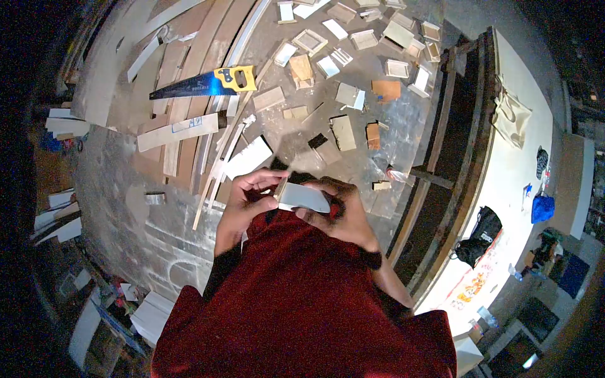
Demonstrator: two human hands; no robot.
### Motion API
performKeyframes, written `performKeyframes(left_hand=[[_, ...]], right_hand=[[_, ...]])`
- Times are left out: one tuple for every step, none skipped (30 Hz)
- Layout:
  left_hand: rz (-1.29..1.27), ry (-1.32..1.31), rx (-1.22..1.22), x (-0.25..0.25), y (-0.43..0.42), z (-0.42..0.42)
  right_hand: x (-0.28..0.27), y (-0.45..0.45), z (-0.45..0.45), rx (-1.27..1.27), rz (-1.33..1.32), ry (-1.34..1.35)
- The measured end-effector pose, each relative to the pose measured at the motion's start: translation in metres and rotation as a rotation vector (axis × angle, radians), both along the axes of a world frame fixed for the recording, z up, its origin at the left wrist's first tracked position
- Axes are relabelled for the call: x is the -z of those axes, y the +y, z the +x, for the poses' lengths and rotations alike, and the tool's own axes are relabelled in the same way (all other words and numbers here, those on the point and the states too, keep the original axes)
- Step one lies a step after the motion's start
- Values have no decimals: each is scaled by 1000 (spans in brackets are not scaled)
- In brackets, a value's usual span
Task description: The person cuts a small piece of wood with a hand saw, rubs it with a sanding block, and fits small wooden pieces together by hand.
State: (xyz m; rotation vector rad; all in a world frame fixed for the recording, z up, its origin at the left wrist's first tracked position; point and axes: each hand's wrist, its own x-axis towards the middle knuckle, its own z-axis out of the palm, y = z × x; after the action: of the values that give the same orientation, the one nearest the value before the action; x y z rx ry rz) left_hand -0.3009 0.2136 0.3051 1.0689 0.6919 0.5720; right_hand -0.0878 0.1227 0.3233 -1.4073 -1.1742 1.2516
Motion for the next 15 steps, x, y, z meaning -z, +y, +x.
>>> performKeyframes(left_hand=[[44, -4, 1, 1, 2, -2], [47, -4, 2, 1, 3, -2], [3, -55, -14, -3, 4, -2], [-42, -106, -31, -5, 6, -2], [-41, -108, -29, -5, 8, -3], [-17, -122, -18, -5, 10, -5], [7, -137, -6, -5, 11, -6], [6, -138, -3, -6, 13, -7], [20, -120, 4, -8, 14, -8], [33, -102, 12, -11, 15, -9], [31, -103, 14, -13, 15, -8], [8, -128, 10, -16, 16, -7], [-17, -151, 6, -16, 15, -6], [-20, -150, 6, -14, 14, -6], [-17, -157, -12, -13, 12, -6]], right_hand=[[-1, 2, 0, -15, 28, -32], [-3, 5, -1, -30, 54, -65], [-6, 7, -2, -29, 56, -66], [-9, 10, -4, -25, 101, -84], [-11, 12, -5, -21, 144, -103], [-13, 12, -4, -19, 142, -105], [-14, 12, -3, -43, 125, -113], [-15, 12, -3, -67, 108, -120], [-16, 12, -3, -65, 106, -121], [-18, 12, -4, -48, 95, -110], [-20, 11, -5, -32, 85, -99], [-21, 12, -5, -31, 83, -99], [-23, 13, -5, -34, 96, -94], [-23, 14, -5, -38, 109, -88], [-22, 14, -6, -38, 105, -86]])
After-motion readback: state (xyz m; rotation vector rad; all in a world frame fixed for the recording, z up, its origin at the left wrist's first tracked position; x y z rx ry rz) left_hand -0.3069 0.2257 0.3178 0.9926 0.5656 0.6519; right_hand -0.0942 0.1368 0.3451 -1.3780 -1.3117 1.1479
